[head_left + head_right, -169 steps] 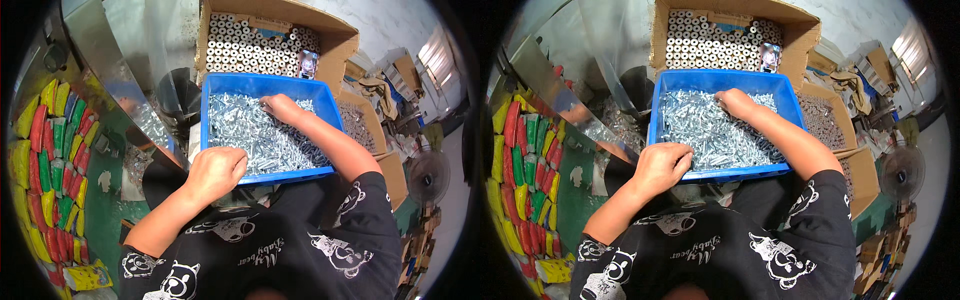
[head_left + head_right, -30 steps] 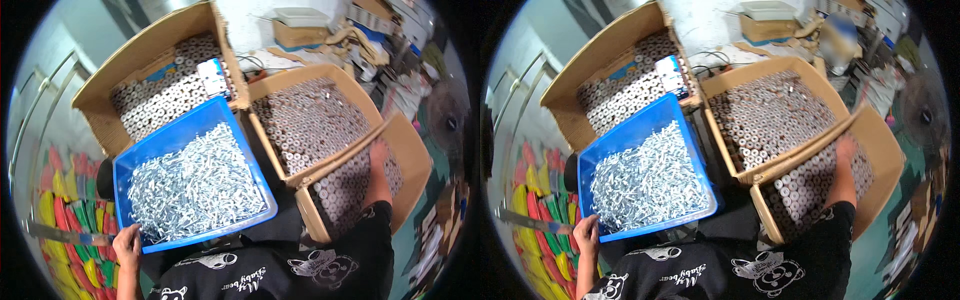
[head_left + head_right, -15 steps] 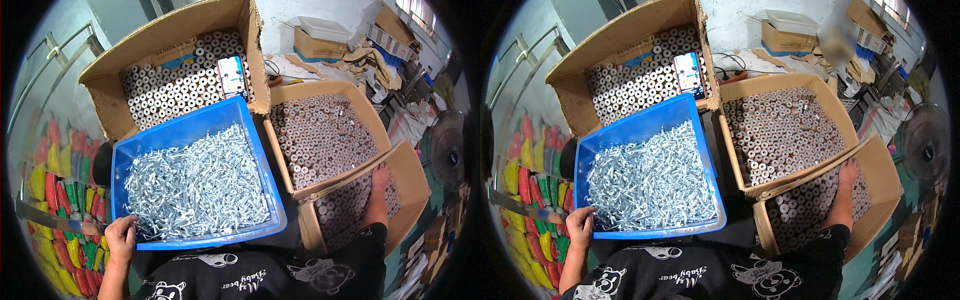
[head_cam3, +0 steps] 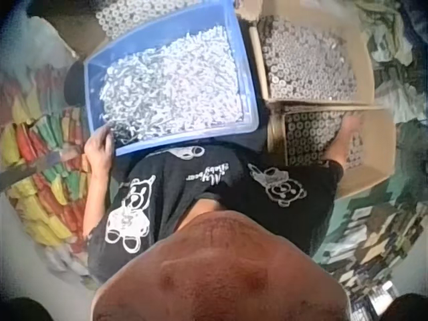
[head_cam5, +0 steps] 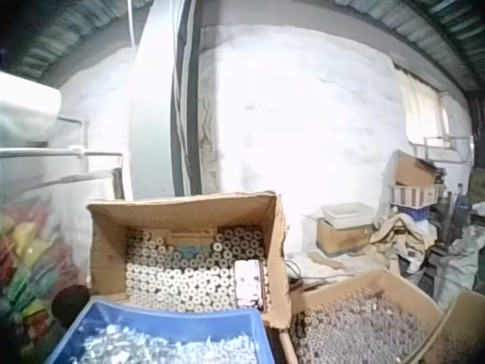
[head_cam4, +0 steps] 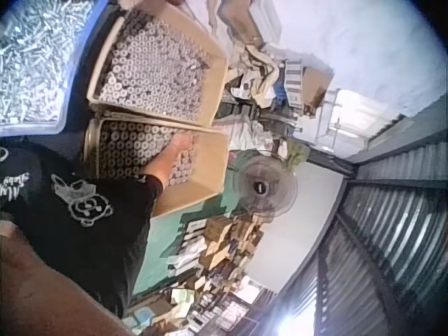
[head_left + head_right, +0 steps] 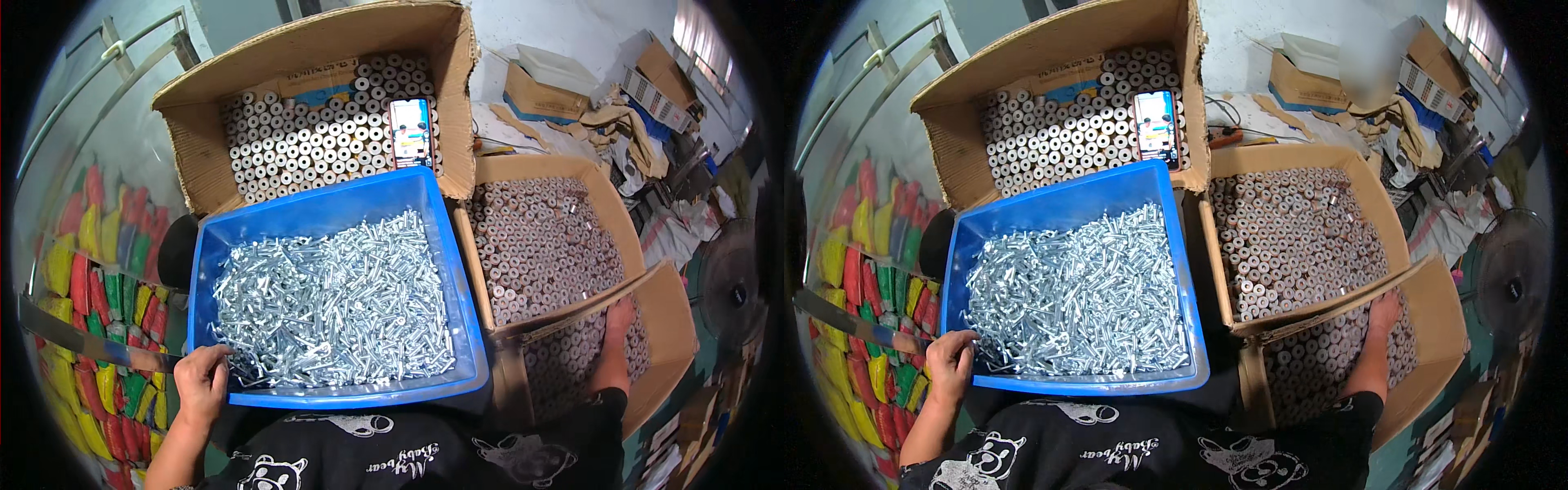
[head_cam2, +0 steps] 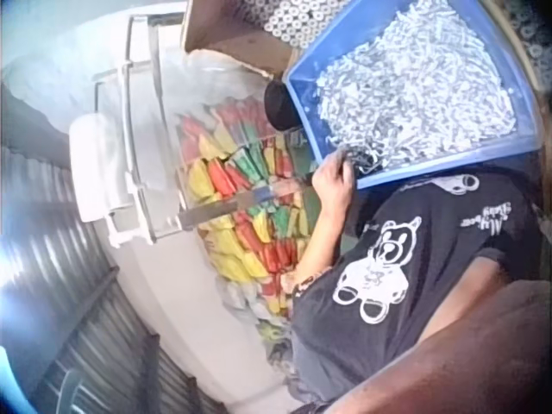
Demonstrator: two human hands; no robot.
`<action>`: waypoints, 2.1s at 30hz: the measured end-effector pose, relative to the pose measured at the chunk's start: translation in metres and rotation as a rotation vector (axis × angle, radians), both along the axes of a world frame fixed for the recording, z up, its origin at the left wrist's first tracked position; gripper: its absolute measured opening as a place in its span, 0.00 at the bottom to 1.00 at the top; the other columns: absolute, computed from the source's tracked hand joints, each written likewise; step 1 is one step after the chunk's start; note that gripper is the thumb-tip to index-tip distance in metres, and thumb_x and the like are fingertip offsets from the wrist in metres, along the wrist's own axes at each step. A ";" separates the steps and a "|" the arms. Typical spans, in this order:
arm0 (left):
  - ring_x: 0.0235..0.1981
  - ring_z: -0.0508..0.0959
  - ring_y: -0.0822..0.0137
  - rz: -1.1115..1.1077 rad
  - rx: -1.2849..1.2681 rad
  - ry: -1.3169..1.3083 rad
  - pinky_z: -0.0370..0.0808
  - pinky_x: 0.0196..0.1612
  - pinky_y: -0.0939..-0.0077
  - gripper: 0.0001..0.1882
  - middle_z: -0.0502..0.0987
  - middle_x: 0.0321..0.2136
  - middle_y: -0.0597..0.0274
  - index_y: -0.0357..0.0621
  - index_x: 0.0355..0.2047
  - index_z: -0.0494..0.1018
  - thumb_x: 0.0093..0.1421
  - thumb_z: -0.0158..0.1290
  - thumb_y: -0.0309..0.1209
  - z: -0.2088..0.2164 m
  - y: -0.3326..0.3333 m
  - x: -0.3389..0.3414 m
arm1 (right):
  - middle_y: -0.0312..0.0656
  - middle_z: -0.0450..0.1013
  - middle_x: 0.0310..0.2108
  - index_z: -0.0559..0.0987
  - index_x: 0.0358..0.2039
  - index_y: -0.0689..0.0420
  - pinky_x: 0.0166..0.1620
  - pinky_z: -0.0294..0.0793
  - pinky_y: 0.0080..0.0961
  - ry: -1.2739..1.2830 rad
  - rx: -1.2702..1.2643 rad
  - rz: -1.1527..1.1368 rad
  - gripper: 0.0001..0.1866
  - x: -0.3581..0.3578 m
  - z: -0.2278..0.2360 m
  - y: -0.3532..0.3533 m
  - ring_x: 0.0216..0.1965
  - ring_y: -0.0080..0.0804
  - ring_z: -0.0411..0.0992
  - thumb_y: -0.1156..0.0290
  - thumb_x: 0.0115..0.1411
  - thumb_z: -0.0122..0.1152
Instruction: The person repeatedly sorts and packs components by hand, taking metal bolts from a blue plastic bin and placing them into cylindrical parts stored in cardboard boxes.
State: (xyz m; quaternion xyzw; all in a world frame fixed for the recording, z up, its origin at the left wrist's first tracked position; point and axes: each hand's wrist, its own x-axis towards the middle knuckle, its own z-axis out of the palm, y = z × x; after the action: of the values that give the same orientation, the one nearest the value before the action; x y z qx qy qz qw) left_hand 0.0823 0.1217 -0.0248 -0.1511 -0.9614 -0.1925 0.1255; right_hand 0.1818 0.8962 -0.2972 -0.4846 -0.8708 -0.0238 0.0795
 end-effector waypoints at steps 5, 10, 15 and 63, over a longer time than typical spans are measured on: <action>0.20 0.73 0.58 -0.041 0.019 0.000 0.69 0.26 0.71 0.09 0.70 0.17 0.54 0.37 0.30 0.76 0.47 0.49 0.19 -0.003 -0.001 -0.006 | 0.52 0.62 0.58 0.69 0.57 0.51 0.59 0.59 0.45 0.016 0.011 0.033 0.26 0.020 -0.005 -0.005 0.58 0.52 0.61 0.55 0.61 0.48; 0.22 0.74 0.58 -0.060 0.046 0.005 0.69 0.28 0.70 0.09 0.73 0.21 0.51 0.35 0.30 0.75 0.49 0.47 0.19 -0.008 -0.005 -0.008 | 0.53 0.67 0.55 0.69 0.57 0.49 0.59 0.60 0.43 0.227 -0.197 0.027 0.28 0.025 -0.008 -0.015 0.57 0.51 0.63 0.55 0.56 0.55; 0.28 0.76 0.67 -0.026 0.069 -0.029 0.72 0.35 0.77 0.10 0.77 0.28 0.54 0.30 0.34 0.75 0.54 0.45 0.18 -0.023 -0.033 -0.006 | 0.53 0.74 0.43 0.69 0.49 0.57 0.48 0.70 0.46 0.270 -0.183 -0.018 0.25 0.000 0.032 -0.103 0.43 0.55 0.73 0.54 0.57 0.53; 0.17 0.73 0.53 -0.002 0.023 -0.008 0.69 0.23 0.64 0.08 0.70 0.16 0.53 0.39 0.27 0.75 0.44 0.51 0.19 0.004 -0.005 -0.006 | 0.52 0.74 0.45 0.78 0.44 0.56 0.50 0.72 0.38 -0.519 -0.033 0.312 0.19 -0.171 0.133 -0.035 0.48 0.48 0.73 0.74 0.49 0.55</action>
State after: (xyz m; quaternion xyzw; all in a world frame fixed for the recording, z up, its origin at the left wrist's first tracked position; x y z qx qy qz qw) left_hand 0.0764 0.1166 -0.0208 -0.1497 -0.9595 -0.2044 0.1230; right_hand 0.0103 0.8617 -0.1646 -0.3240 -0.9262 -0.1201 -0.1511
